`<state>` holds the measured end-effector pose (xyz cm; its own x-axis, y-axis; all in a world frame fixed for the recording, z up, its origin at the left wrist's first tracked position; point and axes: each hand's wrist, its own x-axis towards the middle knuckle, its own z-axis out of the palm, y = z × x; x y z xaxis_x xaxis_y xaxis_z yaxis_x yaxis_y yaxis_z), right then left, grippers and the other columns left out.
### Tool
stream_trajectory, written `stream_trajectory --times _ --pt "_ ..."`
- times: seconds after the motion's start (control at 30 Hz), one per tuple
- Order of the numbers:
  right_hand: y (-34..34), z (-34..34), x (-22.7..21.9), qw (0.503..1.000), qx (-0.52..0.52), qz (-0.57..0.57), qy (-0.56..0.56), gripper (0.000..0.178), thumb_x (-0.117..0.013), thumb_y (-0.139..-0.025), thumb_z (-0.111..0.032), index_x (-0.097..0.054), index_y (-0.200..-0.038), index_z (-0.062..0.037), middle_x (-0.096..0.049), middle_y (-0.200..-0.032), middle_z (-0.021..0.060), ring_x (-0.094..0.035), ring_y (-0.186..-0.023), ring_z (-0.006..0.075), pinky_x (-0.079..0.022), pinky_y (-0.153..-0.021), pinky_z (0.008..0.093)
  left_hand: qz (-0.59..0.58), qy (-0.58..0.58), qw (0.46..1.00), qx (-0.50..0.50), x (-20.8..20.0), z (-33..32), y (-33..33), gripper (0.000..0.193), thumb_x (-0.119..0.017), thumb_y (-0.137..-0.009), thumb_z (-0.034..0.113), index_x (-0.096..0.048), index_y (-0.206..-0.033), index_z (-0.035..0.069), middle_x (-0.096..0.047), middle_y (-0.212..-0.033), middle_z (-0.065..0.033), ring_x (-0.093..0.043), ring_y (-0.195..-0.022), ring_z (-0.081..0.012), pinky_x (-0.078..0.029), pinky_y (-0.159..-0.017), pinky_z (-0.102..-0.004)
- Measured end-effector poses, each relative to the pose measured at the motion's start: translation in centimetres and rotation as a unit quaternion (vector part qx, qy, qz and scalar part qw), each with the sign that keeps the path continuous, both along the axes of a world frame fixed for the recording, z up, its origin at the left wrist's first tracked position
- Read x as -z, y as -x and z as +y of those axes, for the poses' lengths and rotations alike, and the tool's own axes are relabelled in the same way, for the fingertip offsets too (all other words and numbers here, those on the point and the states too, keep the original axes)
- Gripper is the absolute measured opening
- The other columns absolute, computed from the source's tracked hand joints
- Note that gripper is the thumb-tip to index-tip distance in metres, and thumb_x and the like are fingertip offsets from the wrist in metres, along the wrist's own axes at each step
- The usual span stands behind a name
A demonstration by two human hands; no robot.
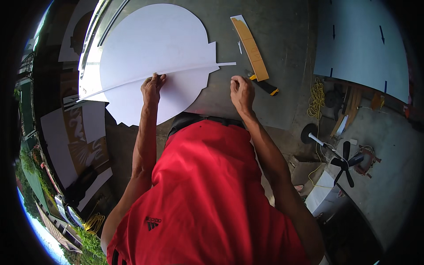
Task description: The person traces the outline of a large white circular template onto a metal sheet using a pencil. They then pick up a long white plastic strip, measure it against the template, and cut it to size using a utility knife.
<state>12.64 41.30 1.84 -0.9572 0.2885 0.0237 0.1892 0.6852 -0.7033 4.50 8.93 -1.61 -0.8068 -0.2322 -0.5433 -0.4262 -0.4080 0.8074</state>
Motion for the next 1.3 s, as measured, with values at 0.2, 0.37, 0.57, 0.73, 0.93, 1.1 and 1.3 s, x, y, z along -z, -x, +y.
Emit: stream_trajectory --times 0.2,0.37,0.57,0.73,0.93,1.1,1.3 --pt "-2.5 7.6 0.4 0.985 0.045 0.018 -0.168 0.021 -0.067 -0.082 -0.005 -0.063 -0.103 -0.0049 -0.062 -0.096 0.0099 -0.061 -0.090 0.0303 -0.047 -0.083 0.0415 -0.082 0.135 0.983 0.097 -0.4 -1.7 1.0 0.034 -0.069 -0.089 0.024 -0.063 -0.088 -0.009 -0.068 -0.079 -0.0173 -0.069 -0.065 -0.0231 -0.058 -0.057 -0.0316" --pt "-2.3 7.3 0.4 0.980 0.008 0.044 -0.194 0.024 -0.068 -0.082 -0.005 -0.063 -0.106 -0.0043 -0.062 -0.099 0.0111 -0.060 -0.094 0.0315 -0.046 -0.086 0.0438 0.002 0.436 0.886 0.156 -2.9 0.2 0.3 0.021 -0.073 -0.082 0.020 -0.070 -0.088 0.000 -0.067 -0.066 -0.0091 -0.062 -0.057 -0.0160 -0.049 -0.053 -0.0300" --pt "-1.8 6.4 -0.1 0.963 0.002 -0.024 -0.270 0.041 -0.071 -0.081 -0.012 -0.058 -0.120 -0.0093 -0.057 -0.108 0.0110 -0.056 -0.103 0.0327 -0.046 -0.087 0.0465 0.295 0.536 0.731 0.302 -3.0 5.1 0.7 0.030 -0.075 -0.077 0.012 -0.068 -0.106 0.010 -0.065 -0.092 -0.0070 -0.059 -0.088 -0.0258 -0.047 -0.079 -0.0383" --pt "-1.6 7.2 0.3 0.944 0.025 -0.072 -0.320 0.049 -0.072 -0.084 -0.023 -0.054 -0.128 -0.0118 -0.057 -0.108 0.0109 -0.056 -0.105 0.0321 -0.045 -0.085 0.0479 0.363 0.507 0.672 0.400 -1.9 10.0 1.7 0.035 -0.073 -0.078 0.016 -0.066 -0.112 0.012 -0.063 -0.110 -0.0079 -0.055 -0.104 -0.0290 -0.043 -0.087 -0.0412" --pt "-1.6 8.8 1.3 0.952 0.043 -0.061 -0.297 0.054 -0.071 -0.085 -0.026 -0.049 -0.131 -0.0069 -0.061 -0.109 0.0170 -0.061 -0.099 0.0355 -0.048 -0.084 0.0458 0.362 0.545 0.645 0.395 -0.4 11.9 2.5 0.030 -0.073 -0.079 0.021 -0.069 -0.108 0.016 -0.063 -0.103 -0.0031 -0.054 -0.099 -0.0246 -0.040 -0.082 -0.0400" --pt "-1.6 8.3 1.1 0.960 0.042 -0.071 -0.269 0.065 -0.072 -0.083 -0.021 -0.037 -0.135 -0.0007 -0.062 -0.108 0.0239 -0.062 -0.098 0.0383 -0.051 -0.081 0.0455 0.393 0.512 0.650 0.401 0.6 12.3 3.0 0.018 -0.068 -0.080 0.016 -0.071 -0.098 0.015 -0.063 -0.094 -0.0024 -0.055 -0.091 -0.0236 -0.039 -0.079 -0.0390" --pt "-2.4 6.6 -0.5 0.969 0.035 -0.194 -0.147 0.056 -0.058 -0.087 -0.012 -0.034 -0.135 0.0031 -0.062 -0.100 0.0272 -0.066 -0.080 0.0393 -0.054 -0.074 0.0453 0.400 0.466 0.675 0.409 1.2 12.0 2.9 0.025 -0.069 -0.079 0.015 -0.069 -0.105 0.013 -0.063 -0.099 -0.0041 -0.055 -0.095 -0.0251 -0.040 -0.081 -0.0392"
